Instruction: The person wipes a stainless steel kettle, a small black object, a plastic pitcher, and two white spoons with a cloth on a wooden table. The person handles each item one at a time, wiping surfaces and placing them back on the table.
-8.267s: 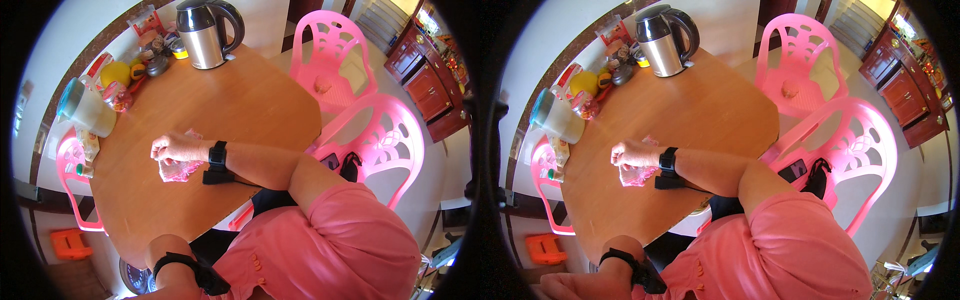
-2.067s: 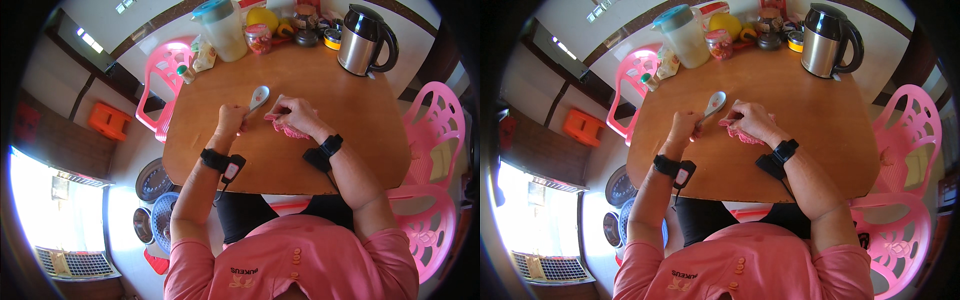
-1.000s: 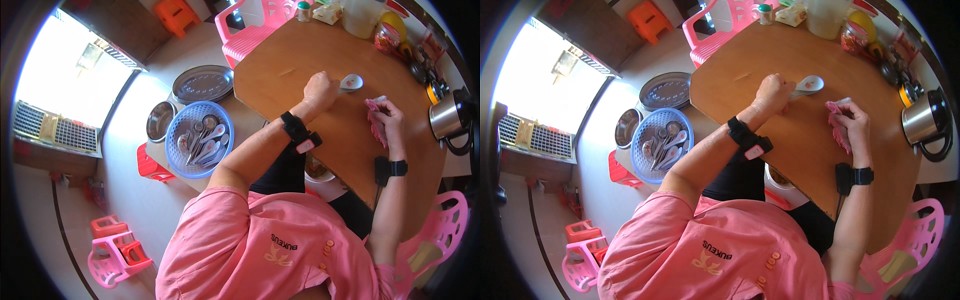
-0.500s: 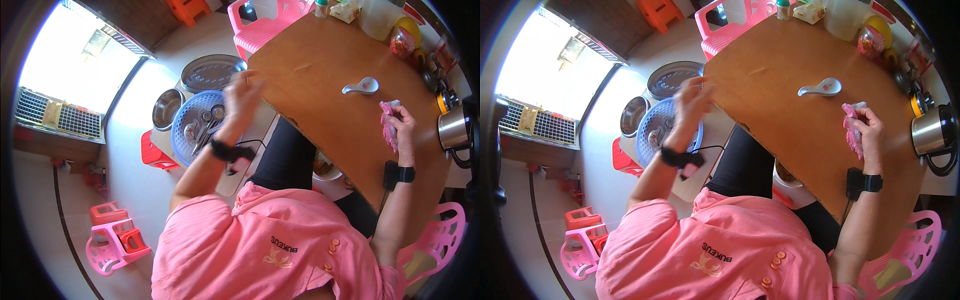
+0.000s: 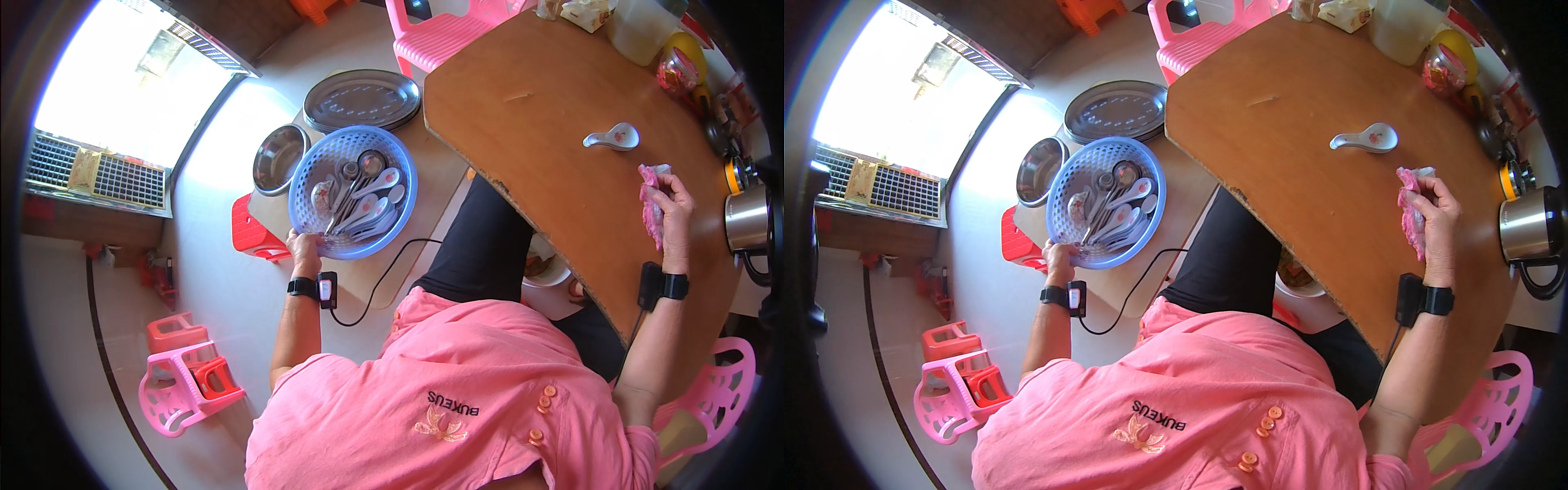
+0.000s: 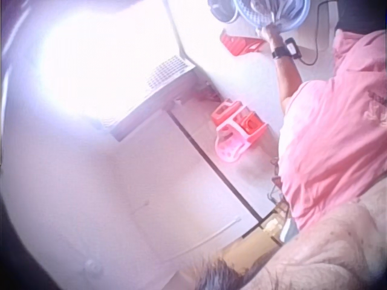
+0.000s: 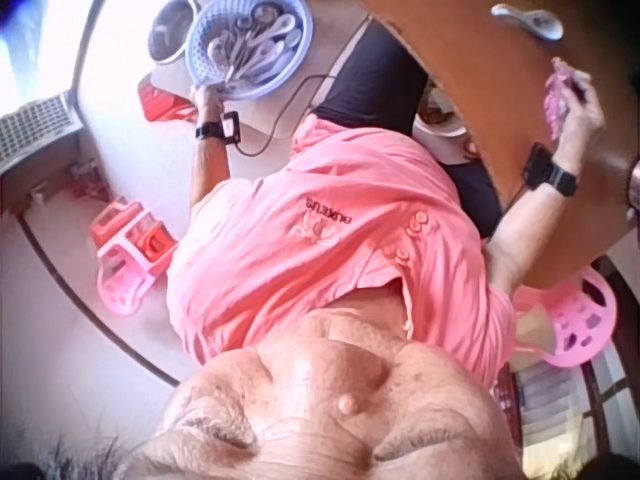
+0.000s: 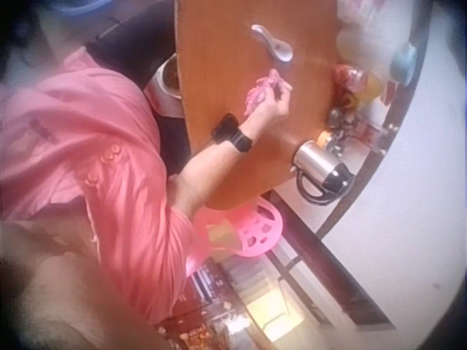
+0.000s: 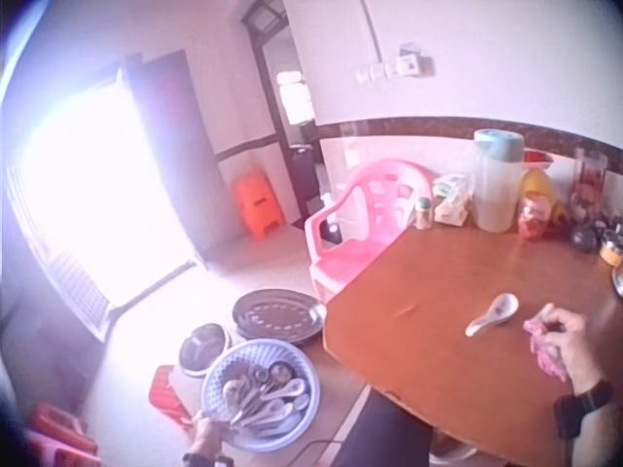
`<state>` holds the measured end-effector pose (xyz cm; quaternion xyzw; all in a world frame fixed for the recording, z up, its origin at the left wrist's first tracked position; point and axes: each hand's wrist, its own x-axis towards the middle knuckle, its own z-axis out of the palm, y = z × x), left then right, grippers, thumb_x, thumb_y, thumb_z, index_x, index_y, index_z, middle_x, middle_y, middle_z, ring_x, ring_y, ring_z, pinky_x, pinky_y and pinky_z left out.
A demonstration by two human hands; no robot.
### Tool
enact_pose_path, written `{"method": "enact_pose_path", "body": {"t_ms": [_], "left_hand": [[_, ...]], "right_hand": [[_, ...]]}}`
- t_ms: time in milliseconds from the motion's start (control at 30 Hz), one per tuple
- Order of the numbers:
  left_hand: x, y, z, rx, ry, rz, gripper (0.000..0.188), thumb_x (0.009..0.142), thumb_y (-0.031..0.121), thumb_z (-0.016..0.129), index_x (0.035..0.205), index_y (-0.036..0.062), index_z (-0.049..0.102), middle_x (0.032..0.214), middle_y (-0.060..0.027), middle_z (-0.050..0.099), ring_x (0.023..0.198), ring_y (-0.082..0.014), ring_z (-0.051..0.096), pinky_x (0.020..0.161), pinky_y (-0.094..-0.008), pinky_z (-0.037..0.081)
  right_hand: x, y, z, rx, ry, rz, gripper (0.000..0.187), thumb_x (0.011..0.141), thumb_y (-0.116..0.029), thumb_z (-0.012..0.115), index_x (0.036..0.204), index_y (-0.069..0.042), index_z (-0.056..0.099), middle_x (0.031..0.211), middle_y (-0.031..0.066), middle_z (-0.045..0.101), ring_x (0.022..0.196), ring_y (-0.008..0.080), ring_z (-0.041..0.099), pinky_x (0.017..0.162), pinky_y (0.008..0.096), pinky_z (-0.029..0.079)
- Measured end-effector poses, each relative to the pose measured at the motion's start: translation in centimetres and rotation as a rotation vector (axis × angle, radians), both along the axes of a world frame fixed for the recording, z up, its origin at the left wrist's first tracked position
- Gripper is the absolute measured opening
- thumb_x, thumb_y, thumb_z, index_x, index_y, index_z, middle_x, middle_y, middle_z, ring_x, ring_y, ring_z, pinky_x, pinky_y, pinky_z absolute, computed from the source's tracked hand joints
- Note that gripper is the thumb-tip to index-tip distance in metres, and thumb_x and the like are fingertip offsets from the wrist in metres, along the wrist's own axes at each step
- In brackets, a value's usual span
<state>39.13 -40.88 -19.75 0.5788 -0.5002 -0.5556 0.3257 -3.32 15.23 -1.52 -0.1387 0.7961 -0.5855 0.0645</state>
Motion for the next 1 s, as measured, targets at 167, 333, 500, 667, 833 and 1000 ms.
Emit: {"method": "enact_pose_path", "body": {"t_ms": [167, 333, 500, 667, 833, 1000], "left_hand": [[-2.5, 2.0, 0.5, 0.031, 0.042, -0.064, 0.045, 0.062, -0.015, 0.057, 0.105, 0.0001, 0.059, 0.088, -0.0118, 0.067, 0.071, -0.0243, 0.066, 0.057, -0.0347, 0.054], [-5.2, 2.8, 0.4, 0.016, 0.072, -0.094, 0.047, 0.062, -0.014, 0.058, 0.106, -0.0005, 0.060, 0.088, -0.0109, 0.067, 0.071, -0.0234, 0.065, 0.057, -0.0345, 0.053], [-7.1, 3.1, -0.3, -0.012, 0.115, -0.164, 0.047, 0.060, -0.014, 0.058, 0.105, -0.0014, 0.060, 0.087, -0.0092, 0.067, 0.070, -0.0208, 0.063, 0.058, -0.0327, 0.052], [-8.6, 3.5, 0.1, -0.028, 0.072, -0.191, 0.046, 0.059, -0.013, 0.057, 0.103, -0.0012, 0.061, 0.087, -0.0086, 0.066, 0.070, -0.0211, 0.063, 0.059, -0.0329, 0.052], [-9.2, 4.0, 1.5, 0.005, 0.010, -0.204, 0.046, 0.062, -0.010, 0.063, 0.107, -0.0017, 0.061, 0.090, -0.0081, 0.066, 0.074, -0.0225, 0.064, 0.063, -0.0347, 0.054], [-9.9, 5.2, 5.3, -0.335, -0.258, 0.051, 0.058, 0.070, -0.002, 0.071, 0.127, -0.0011, 0.059, 0.095, -0.0071, 0.066, 0.088, -0.0253, 0.065, 0.083, -0.0369, 0.055]], "right_hand": [[0.2, -0.1, 0.1, 0.007, -0.010, -0.016, 0.012, 0.091, -0.003, 0.067, 0.103, -0.003, 0.068, 0.093, -0.0006, 0.066, 0.087, 0.0087, 0.062, 0.081, 0.0233, 0.050], [0.1, 0.0, 0.0, 0.011, 0.018, -0.026, 0.014, 0.089, -0.003, 0.068, 0.103, -0.001, 0.069, 0.095, 0.0009, 0.067, 0.087, 0.0096, 0.063, 0.082, 0.0246, 0.051], [-0.2, 0.2, -0.2, -0.019, -0.010, 0.018, 0.012, 0.089, -0.002, 0.068, 0.100, -0.002, 0.069, 0.093, 0.0003, 0.067, 0.086, 0.0092, 0.063, 0.081, 0.0244, 0.050], [0.1, 0.2, 0.0, -0.016, 0.012, 0.010, 0.011, 0.088, -0.002, 0.068, 0.099, -0.002, 0.069, 0.092, 0.0005, 0.068, 0.085, 0.0091, 0.063, 0.081, 0.0243, 0.050], [0.3, -0.1, 0.2, -0.014, 0.002, 0.000, 0.011, 0.088, -0.003, 0.069, 0.099, -0.002, 0.069, 0.092, 0.0009, 0.068, 0.085, 0.0093, 0.063, 0.080, 0.0240, 0.050], [0.5, -0.4, 0.5, 0.004, 0.034, -0.002, 0.013, 0.087, -0.003, 0.070, 0.100, -0.001, 0.070, 0.091, 0.0014, 0.068, 0.083, 0.0098, 0.063, 0.078, 0.0238, 0.050]]}}
